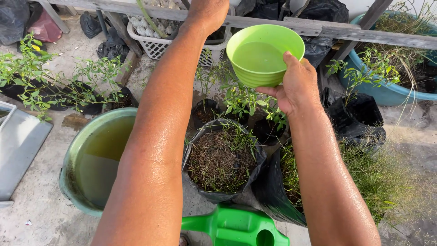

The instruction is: Watering plants in polybags using a bowl to scoop water from a bucket.

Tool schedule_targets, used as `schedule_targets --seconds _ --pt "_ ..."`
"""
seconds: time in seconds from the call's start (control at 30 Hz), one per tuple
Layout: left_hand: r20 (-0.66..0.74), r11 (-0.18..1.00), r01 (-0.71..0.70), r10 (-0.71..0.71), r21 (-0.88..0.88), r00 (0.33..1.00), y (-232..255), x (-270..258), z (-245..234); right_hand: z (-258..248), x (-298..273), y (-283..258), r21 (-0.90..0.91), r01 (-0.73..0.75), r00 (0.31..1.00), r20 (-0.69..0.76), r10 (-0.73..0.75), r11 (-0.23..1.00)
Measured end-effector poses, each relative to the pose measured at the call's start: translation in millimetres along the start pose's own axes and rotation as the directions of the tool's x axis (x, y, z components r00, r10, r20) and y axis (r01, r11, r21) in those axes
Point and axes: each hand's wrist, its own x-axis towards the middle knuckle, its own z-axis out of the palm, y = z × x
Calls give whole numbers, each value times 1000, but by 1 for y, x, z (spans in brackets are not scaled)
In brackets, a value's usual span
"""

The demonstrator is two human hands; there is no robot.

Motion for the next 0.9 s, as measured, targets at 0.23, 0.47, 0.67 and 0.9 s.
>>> schedule_targets --seconds 0.23,0.47,0.67,0.9 --pt "1 996 -44 44 72 999 -8 -12 -10 -1 -2 -4 -5 -12 1000 -3 12 1000" --pt "151 930 364 -367 52 918 -7 -33 -31 4 -10 -11 -20 -2 1000 -16 2 1000" --pt "357 863 504 -480 28 801 45 -46 -66 9 -13 -12 -22 15 1000 21 -14 1000" --pt "-101 977 177 -166 118 981 25 -32 -32 10 -7 -1 -24 24 999 49 -23 999"
